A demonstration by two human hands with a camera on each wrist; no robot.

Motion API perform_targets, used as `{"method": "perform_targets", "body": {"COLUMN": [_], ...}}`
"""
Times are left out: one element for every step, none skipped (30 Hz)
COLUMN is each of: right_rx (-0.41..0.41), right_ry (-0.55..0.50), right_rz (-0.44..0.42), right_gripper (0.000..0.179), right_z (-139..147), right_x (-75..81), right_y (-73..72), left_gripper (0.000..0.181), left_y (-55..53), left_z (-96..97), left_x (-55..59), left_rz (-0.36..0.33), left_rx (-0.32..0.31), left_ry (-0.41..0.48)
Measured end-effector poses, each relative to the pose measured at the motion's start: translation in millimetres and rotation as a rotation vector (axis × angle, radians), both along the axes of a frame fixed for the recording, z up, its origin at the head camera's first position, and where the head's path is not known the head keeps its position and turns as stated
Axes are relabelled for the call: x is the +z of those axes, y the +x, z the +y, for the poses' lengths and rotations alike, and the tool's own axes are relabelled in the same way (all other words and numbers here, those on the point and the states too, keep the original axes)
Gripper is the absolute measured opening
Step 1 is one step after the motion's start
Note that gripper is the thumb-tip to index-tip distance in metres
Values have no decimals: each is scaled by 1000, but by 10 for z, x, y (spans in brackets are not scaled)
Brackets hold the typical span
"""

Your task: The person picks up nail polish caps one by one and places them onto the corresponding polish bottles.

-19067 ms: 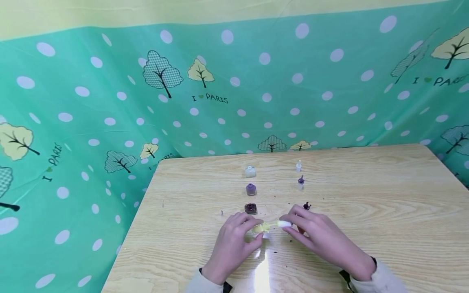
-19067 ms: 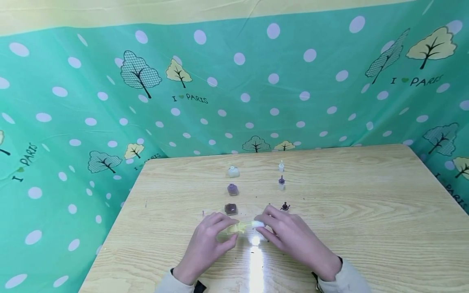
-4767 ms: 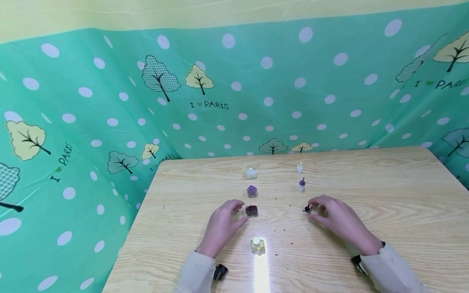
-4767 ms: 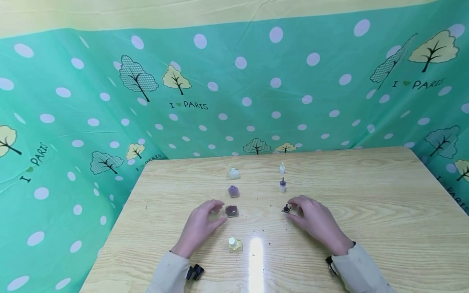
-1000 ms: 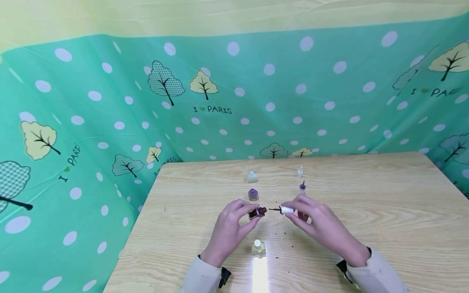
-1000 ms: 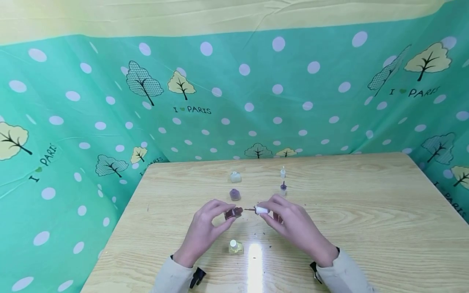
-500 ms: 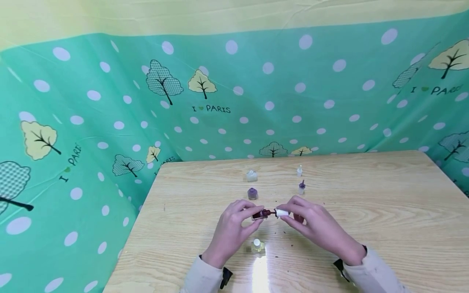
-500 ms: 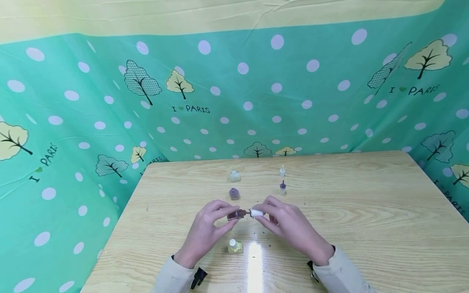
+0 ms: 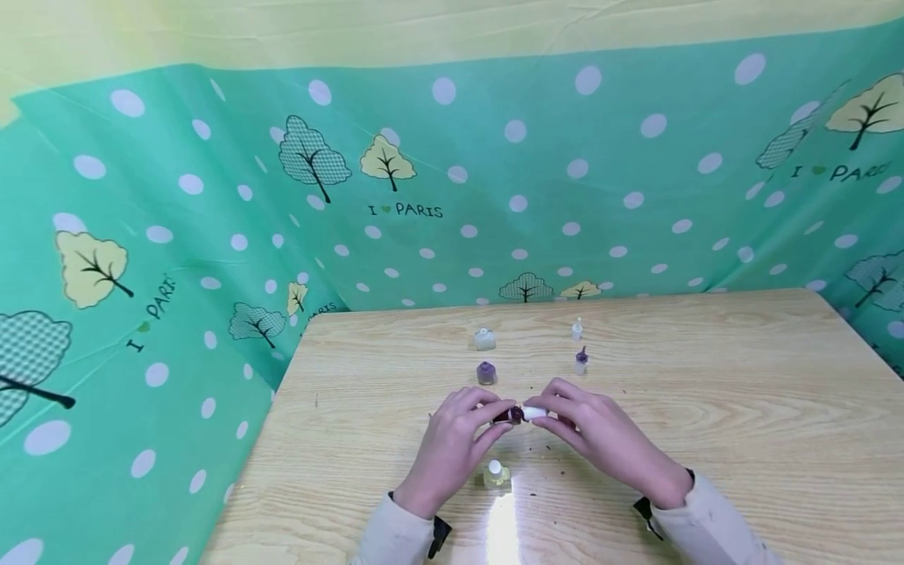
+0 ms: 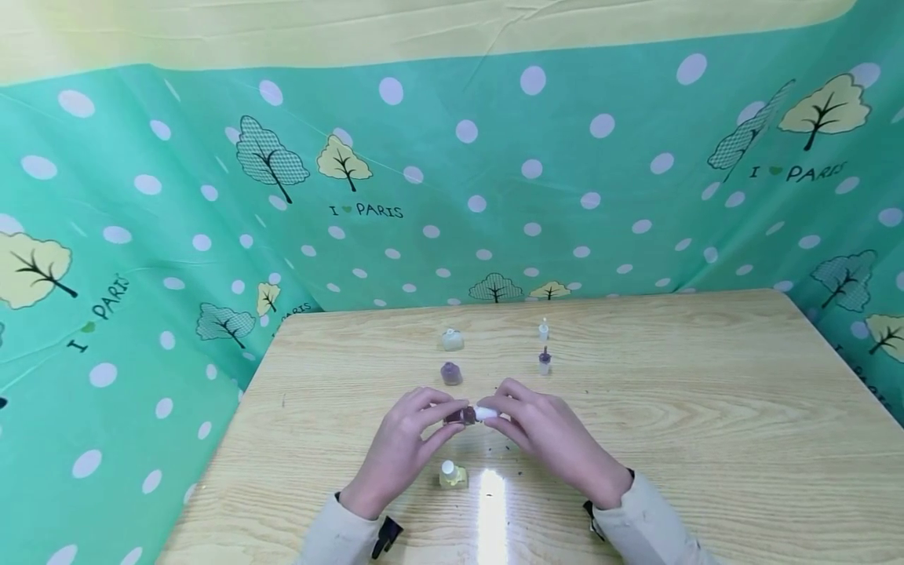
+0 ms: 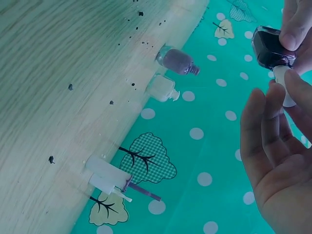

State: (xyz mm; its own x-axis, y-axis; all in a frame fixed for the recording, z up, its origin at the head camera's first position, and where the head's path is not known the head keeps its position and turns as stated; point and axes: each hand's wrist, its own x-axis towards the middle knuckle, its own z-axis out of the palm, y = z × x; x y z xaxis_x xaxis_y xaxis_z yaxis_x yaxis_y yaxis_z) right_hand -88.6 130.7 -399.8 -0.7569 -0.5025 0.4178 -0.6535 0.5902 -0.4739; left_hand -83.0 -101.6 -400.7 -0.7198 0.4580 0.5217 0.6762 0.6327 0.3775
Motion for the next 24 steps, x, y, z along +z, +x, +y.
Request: {"method": "perform_targets", "body": {"right_rx": [-4,-9,-15,-22,-28,-35,-42,-50,-58,-66,-74,-80,-83,-85,-85,-84,-81,-78,-77,-76,-75,-74,-71,-67], "right_ry": [9,16,26,37,45,53,57,58,56,51,46,41,34,30,25,21,18,14,12,11,9,6,0,-7], "right_rz": [-4,-10,-15,-23,-33,-43,-59,-74,-91,-107,-123,-139,-154,-167,-179,-191,-200,-206,-208,-206,-205,-203,-194,-183], "right_gripper": [18,17,16,15,14,14,14,14,15,15,16,18,20,23,25,28,30,30,30,29,26,22,19,19], "right_z": [-4,-8,-11,-15,-18,-23,-27,-32,-37,-40,-45,-49,-54,-58,-60,-60,-59,-57,-54,-48,-38,-28,-16,-4], "right_x": [4,8,14,20,28,35,41,47,53,56,60,62,62,61,61,61,61,58,53,51,48,44,37,31], "right_y": [-1,-1,-2,-2,-3,-3,-4,-6,-8,-9,-11,-14,-17,-20,-21,-22,-22,-23,-23,-20,-17,-12,-7,-1], "left_gripper": [27,27,26,26,26,25,25,25,25,25,24,25,24,24,24,24,24,24,25,25,26,26,26,27], "left_y": [1,1,1,-1,-2,-2,-3,-4,-4,-4,-3,-3,-2,-2,-1,-1,0,1,3,5,8,10,13,15], "left_z": [4,8,12,15,19,22,26,29,32,38,44,49,54,58,61,64,65,65,64,61,57,53,49,45], "left_x": [-1,-2,-4,-10,-11,-11,-10,-10,-8,-11,-8,-12,-14,-19,-23,-29,-30,-34,-37,-39,-40,-41,-40,-41], "left_rz": [1,3,7,11,16,21,27,32,36,42,47,53,58,62,66,70,69,68,63,60,54,48,41,35], "left_rx": [-1,-1,1,2,3,3,4,4,3,1,1,0,0,0,0,0,1,2,2,3,5,7,12,17], "left_ry": [0,0,-1,-1,0,1,3,5,6,7,7,7,6,4,2,0,-1,-1,-1,-3,-4,-5,-6,-8]}}
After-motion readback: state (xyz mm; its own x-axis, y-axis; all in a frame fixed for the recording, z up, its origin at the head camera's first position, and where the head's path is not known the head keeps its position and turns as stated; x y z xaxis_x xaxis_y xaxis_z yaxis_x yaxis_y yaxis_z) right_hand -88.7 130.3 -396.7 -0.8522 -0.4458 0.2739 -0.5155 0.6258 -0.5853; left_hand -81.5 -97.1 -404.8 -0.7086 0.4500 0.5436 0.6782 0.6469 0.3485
